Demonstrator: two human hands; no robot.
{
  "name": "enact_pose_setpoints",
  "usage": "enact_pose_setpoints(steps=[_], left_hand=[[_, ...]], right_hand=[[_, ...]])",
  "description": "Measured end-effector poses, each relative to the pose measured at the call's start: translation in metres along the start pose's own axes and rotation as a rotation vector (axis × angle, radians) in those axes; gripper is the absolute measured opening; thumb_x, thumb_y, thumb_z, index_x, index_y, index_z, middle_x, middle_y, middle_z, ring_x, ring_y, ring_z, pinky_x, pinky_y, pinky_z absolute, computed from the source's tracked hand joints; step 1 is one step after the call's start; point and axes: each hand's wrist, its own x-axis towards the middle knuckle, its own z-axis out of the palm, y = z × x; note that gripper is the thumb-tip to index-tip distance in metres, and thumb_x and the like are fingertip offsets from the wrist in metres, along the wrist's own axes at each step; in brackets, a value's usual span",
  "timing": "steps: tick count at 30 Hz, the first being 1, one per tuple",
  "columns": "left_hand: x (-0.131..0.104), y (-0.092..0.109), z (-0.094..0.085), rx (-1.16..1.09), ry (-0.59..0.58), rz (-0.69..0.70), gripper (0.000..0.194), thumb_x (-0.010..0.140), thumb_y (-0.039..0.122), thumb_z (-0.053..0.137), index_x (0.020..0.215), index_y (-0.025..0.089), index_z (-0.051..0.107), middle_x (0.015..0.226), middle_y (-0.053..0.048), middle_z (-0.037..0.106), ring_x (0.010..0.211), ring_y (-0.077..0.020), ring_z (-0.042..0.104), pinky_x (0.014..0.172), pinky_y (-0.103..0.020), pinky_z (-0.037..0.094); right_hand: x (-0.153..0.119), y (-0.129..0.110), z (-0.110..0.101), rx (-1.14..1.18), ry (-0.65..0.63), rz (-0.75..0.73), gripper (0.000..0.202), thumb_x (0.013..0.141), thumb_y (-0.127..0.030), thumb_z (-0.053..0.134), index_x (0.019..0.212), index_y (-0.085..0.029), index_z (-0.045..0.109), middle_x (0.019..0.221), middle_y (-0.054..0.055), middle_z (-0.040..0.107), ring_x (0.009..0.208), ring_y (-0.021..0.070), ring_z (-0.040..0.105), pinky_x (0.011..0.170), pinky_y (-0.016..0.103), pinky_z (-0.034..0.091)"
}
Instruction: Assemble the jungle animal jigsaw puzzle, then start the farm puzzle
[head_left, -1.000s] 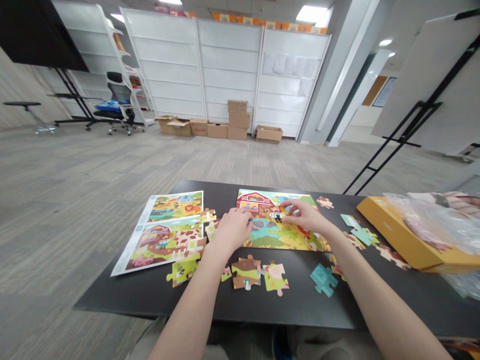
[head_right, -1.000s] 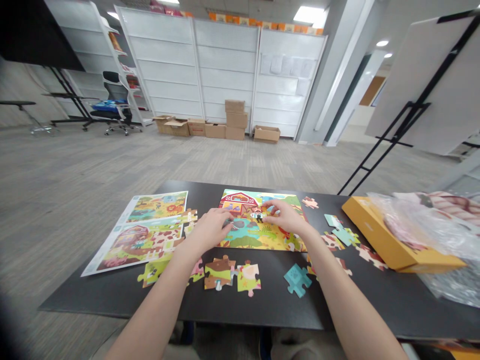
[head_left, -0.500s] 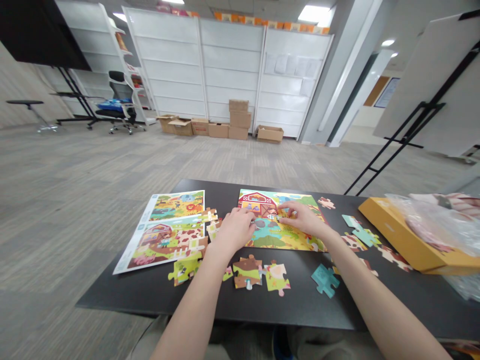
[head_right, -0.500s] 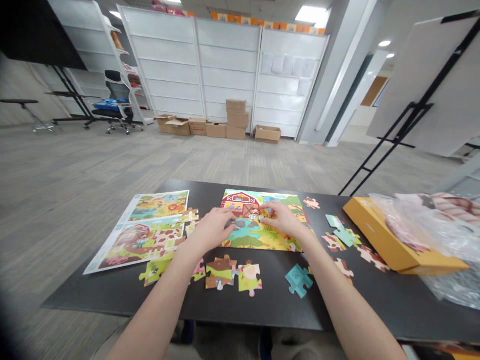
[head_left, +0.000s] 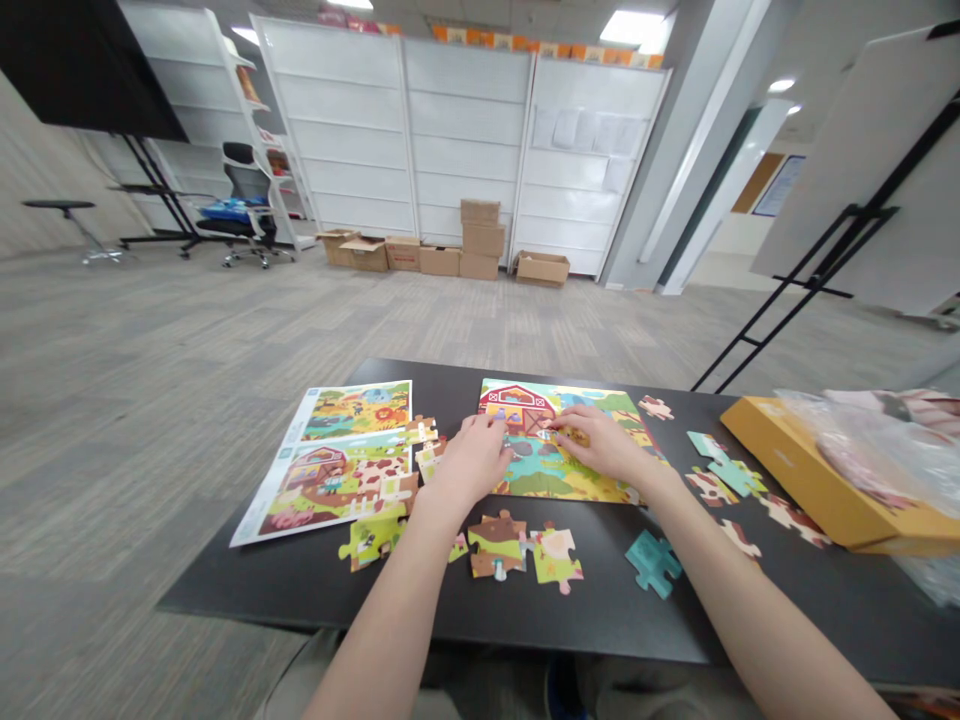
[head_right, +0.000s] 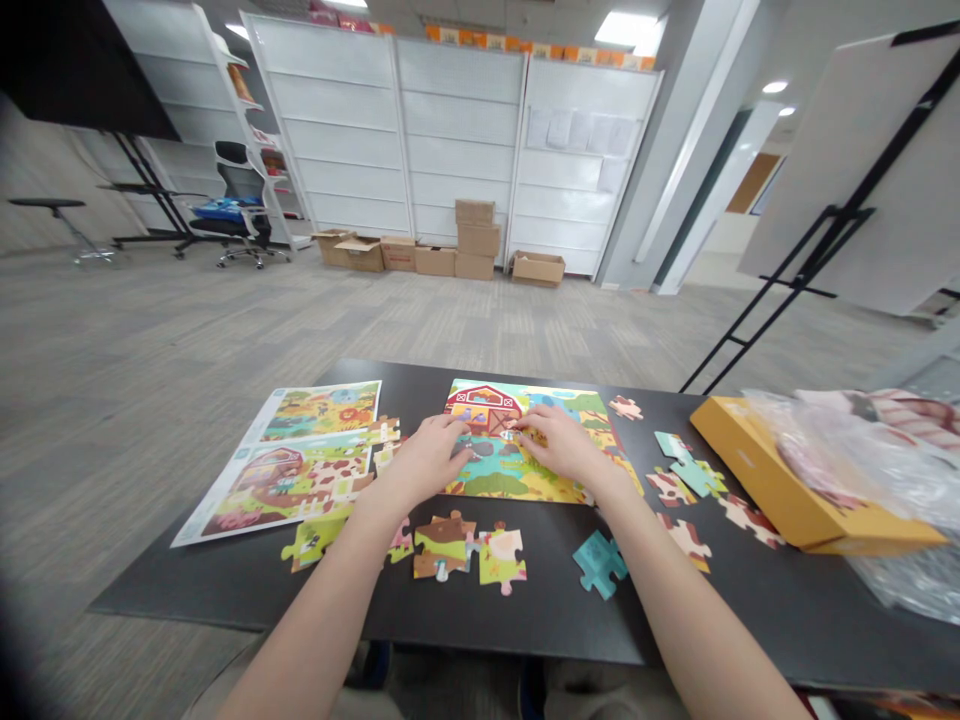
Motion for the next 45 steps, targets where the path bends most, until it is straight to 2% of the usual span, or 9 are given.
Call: enact_pose_setpoints(steps=[8, 16, 21, 29, 32, 36, 40, 42, 45], left_hand=[[-0.002, 0.001, -0.004, -0.033, 0.008, -0.116, 0.036, 0.094, 0.027, 0.054, 0.125, 0.011, 0.062, 0.128, -0.017, 0.063, 0.121, -0.0305, 0.059, 0.104, -0.040, 0.047], [0.001, 0.000, -0.005, -0.087, 0.021, -0.094, 0.033, 0.093, 0.028, 0.056, 0.120, 0.012, 0.066, 0.120, -0.016, 0.068, 0.117, -0.0297, 0.063, 0.102, -0.039, 0.049], [0.003, -0.002, -0.004, -0.140, 0.047, -0.075, 0.030, 0.090, 0.025, 0.059, 0.116, 0.014, 0.069, 0.122, -0.014, 0.070, 0.116, -0.0290, 0.065, 0.103, -0.039, 0.049], [0.003, -0.004, -0.009, -0.244, 0.050, -0.126, 0.028, 0.086, 0.026, 0.066, 0.112, 0.017, 0.072, 0.119, -0.010, 0.073, 0.113, -0.0278, 0.067, 0.100, -0.037, 0.052], [0.003, -0.005, -0.009, -0.248, 0.054, -0.128, 0.029, 0.086, 0.027, 0.067, 0.112, 0.016, 0.072, 0.120, -0.011, 0.073, 0.114, -0.0282, 0.067, 0.101, -0.038, 0.050], [0.003, -0.006, -0.014, -0.252, 0.063, -0.131, 0.027, 0.088, 0.026, 0.063, 0.112, 0.016, 0.072, 0.121, -0.011, 0.072, 0.116, -0.0266, 0.066, 0.102, -0.037, 0.050], [-0.006, -0.011, -0.027, -0.267, 0.083, -0.108, 0.030, 0.091, 0.026, 0.058, 0.115, 0.016, 0.071, 0.119, -0.011, 0.073, 0.105, -0.0239, 0.069, 0.095, -0.034, 0.052], [-0.015, -0.013, -0.036, -0.293, 0.035, -0.086, 0.029, 0.090, 0.028, 0.058, 0.113, 0.017, 0.071, 0.111, -0.009, 0.076, 0.094, -0.0221, 0.071, 0.086, -0.032, 0.053], [-0.034, -0.017, -0.050, -0.321, -0.119, -0.025, 0.024, 0.084, 0.034, 0.063, 0.102, 0.021, 0.074, 0.094, -0.003, 0.078, 0.082, -0.0200, 0.071, 0.075, -0.028, 0.051]], right_hand=[[-0.001, -0.008, -0.005, 0.014, -0.006, 0.036, 0.021, 0.096, -0.030, 0.058, 0.111, -0.023, 0.070, 0.115, 0.011, 0.067, 0.108, 0.0253, 0.064, 0.096, 0.043, 0.053], [-0.001, -0.002, -0.004, 0.045, -0.019, 0.051, 0.021, 0.095, -0.029, 0.059, 0.110, -0.024, 0.072, 0.113, 0.010, 0.068, 0.107, 0.0254, 0.064, 0.096, 0.045, 0.053], [0.001, -0.005, -0.009, 0.016, -0.026, 0.075, 0.020, 0.093, -0.029, 0.060, 0.106, -0.024, 0.074, 0.107, 0.009, 0.072, 0.102, 0.0257, 0.067, 0.092, 0.044, 0.054], [0.002, -0.012, -0.014, -0.057, -0.072, 0.118, 0.021, 0.094, -0.032, 0.059, 0.103, -0.024, 0.075, 0.108, 0.009, 0.076, 0.100, 0.0276, 0.069, 0.090, 0.043, 0.054], [0.000, -0.007, -0.017, -0.041, -0.069, 0.121, 0.022, 0.093, -0.034, 0.059, 0.105, -0.024, 0.075, 0.109, 0.008, 0.076, 0.100, 0.0268, 0.070, 0.090, 0.042, 0.054], [-0.005, 0.011, -0.026, -0.039, 0.032, 0.211, 0.027, 0.093, -0.040, 0.058, 0.105, -0.022, 0.074, 0.105, 0.009, 0.076, 0.089, 0.0244, 0.071, 0.080, 0.037, 0.054], [-0.009, 0.027, -0.032, -0.112, 0.119, 0.288, 0.025, 0.093, -0.037, 0.055, 0.094, -0.021, 0.073, 0.096, 0.009, 0.077, 0.082, 0.0241, 0.070, 0.076, 0.036, 0.052], [-0.009, 0.029, -0.032, -0.144, 0.109, 0.288, 0.024, 0.092, -0.035, 0.054, 0.090, -0.021, 0.073, 0.094, 0.009, 0.077, 0.081, 0.0242, 0.070, 0.075, 0.036, 0.052], [-0.007, 0.027, -0.030, -0.175, 0.088, 0.270, 0.023, 0.092, -0.035, 0.053, 0.089, -0.022, 0.072, 0.093, 0.007, 0.077, 0.080, 0.0232, 0.069, 0.075, 0.034, 0.050]])
